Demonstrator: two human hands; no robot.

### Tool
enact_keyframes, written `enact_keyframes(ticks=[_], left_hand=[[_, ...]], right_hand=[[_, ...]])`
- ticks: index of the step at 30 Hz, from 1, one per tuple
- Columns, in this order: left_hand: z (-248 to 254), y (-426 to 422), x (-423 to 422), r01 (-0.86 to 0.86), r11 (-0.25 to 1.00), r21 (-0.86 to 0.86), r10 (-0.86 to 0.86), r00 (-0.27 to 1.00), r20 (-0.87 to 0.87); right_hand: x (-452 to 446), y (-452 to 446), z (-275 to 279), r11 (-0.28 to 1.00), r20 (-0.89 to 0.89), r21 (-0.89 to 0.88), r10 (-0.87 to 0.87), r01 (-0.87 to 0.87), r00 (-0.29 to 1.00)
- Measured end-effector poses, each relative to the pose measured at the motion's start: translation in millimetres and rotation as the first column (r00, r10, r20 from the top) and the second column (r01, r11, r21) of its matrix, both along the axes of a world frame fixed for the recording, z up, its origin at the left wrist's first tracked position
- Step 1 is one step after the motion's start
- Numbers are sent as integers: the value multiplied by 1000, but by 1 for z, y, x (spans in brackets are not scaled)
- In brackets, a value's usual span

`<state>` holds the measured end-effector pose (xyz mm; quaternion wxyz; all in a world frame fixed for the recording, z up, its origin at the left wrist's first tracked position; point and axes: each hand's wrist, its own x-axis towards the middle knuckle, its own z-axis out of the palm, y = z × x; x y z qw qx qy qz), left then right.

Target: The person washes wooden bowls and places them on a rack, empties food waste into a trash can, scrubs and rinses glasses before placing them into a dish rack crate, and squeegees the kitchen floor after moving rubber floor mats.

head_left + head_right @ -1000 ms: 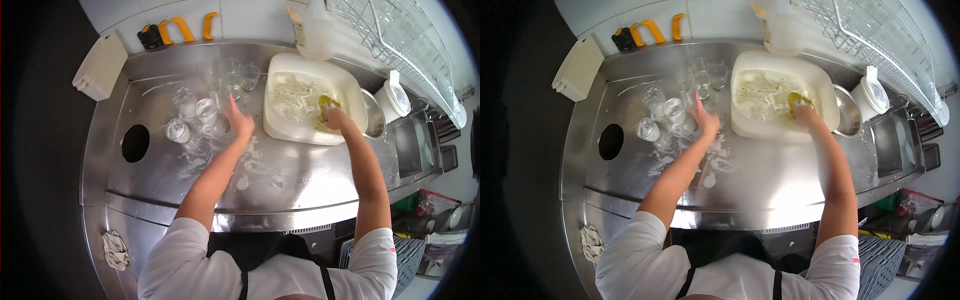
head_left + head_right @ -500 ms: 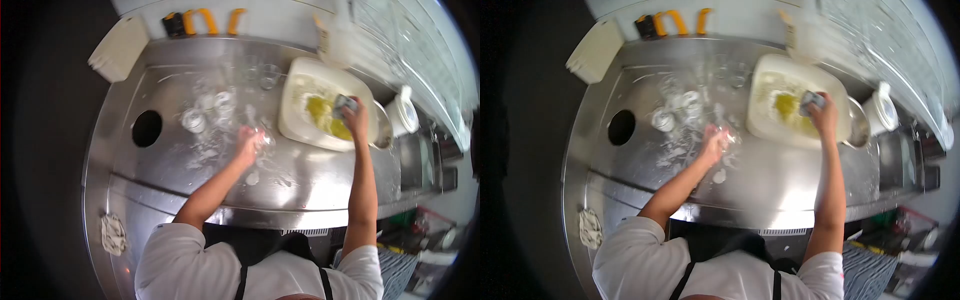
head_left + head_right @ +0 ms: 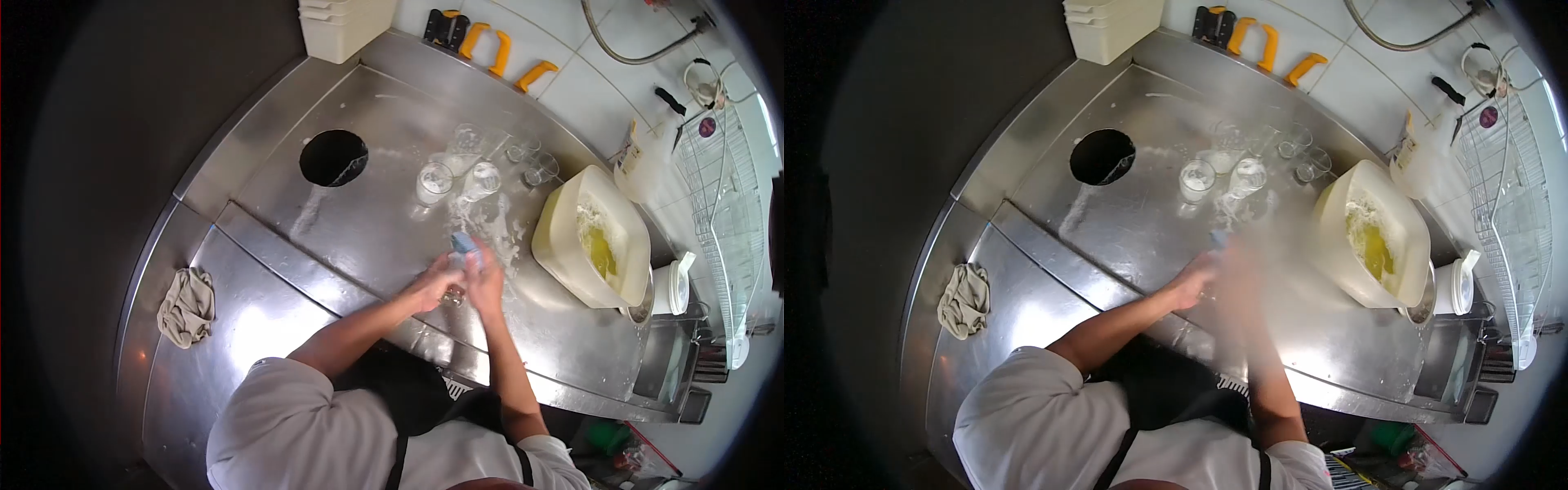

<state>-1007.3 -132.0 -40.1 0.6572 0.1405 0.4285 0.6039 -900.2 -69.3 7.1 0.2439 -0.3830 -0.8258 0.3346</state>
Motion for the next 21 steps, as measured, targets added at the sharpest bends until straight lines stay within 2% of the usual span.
enact_keyframes(ticks=[1,2,3,4,5,7,8,9,10,11,12,13,14,15,16,18,20,21], left_hand=[[11,-6,-6,83,996,21,-73,954,-289],[4,-5,-8,163,984,69,-96,819,-566],[-10,0,-8,245,965,93,-79,608,-790],[6,-1,-15,320,943,87,-29,342,-939],[20,-10,-19,327,941,84,4,238,-971],[1,-2,-21,382,922,68,-2,181,-983],[-5,1,-21,418,907,54,-10,150,-989],[-1,-3,-22,473,879,66,-20,175,-984],[9,-9,-28,530,844,80,-30,196,-980],[14,-12,-33,589,803,95,-42,214,-976],[11,-11,-33,614,781,110,-26,207,-978],[3,-12,-32,640,759,122,-13,202,-979],[-1,-11,-32,660,739,137,7,196,-981],[13,-15,-34,631,774,61,-20,120,-993],[8,-15,-37,597,789,147,122,83,-989],[-5,-13,-40,523,787,329,389,-6,-921],[7,-4,-53,608,756,243,217,119,-969],[18,2,-61,652,730,203,121,170,-978]], right_hand=[[12,16,-14,997,105,-83,9,0,994],[20,30,-25,988,209,-157,24,9,978],[24,39,-36,937,194,-340,-5,73,981],[26,44,-42,850,188,-511,-34,128,982],[31,46,-50,723,190,-668,-66,178,980],[20,16,-5,811,126,-571,242,-129,962],[18,4,12,811,108,-515,383,-278,917],[23,8,17,802,382,-426,580,-420,720],[28,8,12,760,433,-236,640,-606,635],[34,12,-2,654,504,-43,667,-756,548],[41,17,-16,488,592,134,659,-863,464],[46,20,-34,438,576,314,617,-842,536],[45,17,-44,633,450,241,599,-736,663],[36,6,-55,786,322,135,541,-603,777],[32,-2,-69,890,201,-1,448,-457,871],[36,0,-107,982,198,-34,188,-185,962],[18,1,-66,979,189,-105,193,-175,963],[12,7,-47,935,322,51,318,-351,892]])
